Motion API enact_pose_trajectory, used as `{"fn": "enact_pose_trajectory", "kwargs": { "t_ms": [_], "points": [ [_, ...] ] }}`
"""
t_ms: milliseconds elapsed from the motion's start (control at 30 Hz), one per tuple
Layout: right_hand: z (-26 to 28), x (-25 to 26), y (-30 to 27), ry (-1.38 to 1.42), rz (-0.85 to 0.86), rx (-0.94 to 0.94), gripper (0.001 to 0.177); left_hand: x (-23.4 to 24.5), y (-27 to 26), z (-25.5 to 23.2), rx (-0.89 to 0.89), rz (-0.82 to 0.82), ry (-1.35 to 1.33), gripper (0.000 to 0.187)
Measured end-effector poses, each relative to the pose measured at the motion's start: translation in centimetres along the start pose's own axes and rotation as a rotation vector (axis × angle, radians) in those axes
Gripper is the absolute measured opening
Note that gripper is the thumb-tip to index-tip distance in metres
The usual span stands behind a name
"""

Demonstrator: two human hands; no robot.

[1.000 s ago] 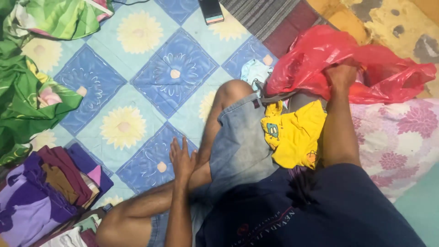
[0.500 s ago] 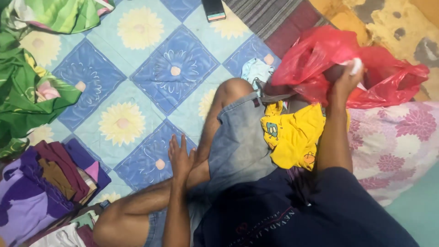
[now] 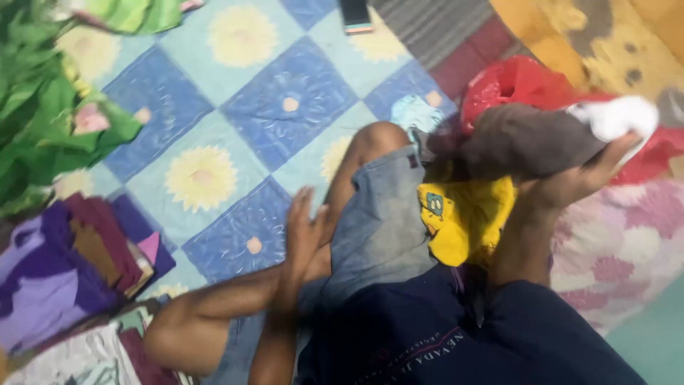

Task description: Folding various items of clothing and stacking them neatly.

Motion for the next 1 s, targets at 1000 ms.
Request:
{"fn": "enact_pose_trajectory", "kwargs": {
  "t_ms": [1000],
  "points": [
    [1.2, -18.6, -12.0, -0.409, 0.846, 0.400, 0.070, 18.4, 1.9, -10.9, 0.233, -0.448, -1.596, 0.072]
  ]
}}
Point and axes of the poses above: each hand's wrist, its own y-axis towards the middle knuckle, its own x-axis out of the back of the hand, z = x × y, the point moved 9 cm from there along y, towards the middle knuckle, and after that the axes turned 11 degrees about -y, right-handed, at the moved point
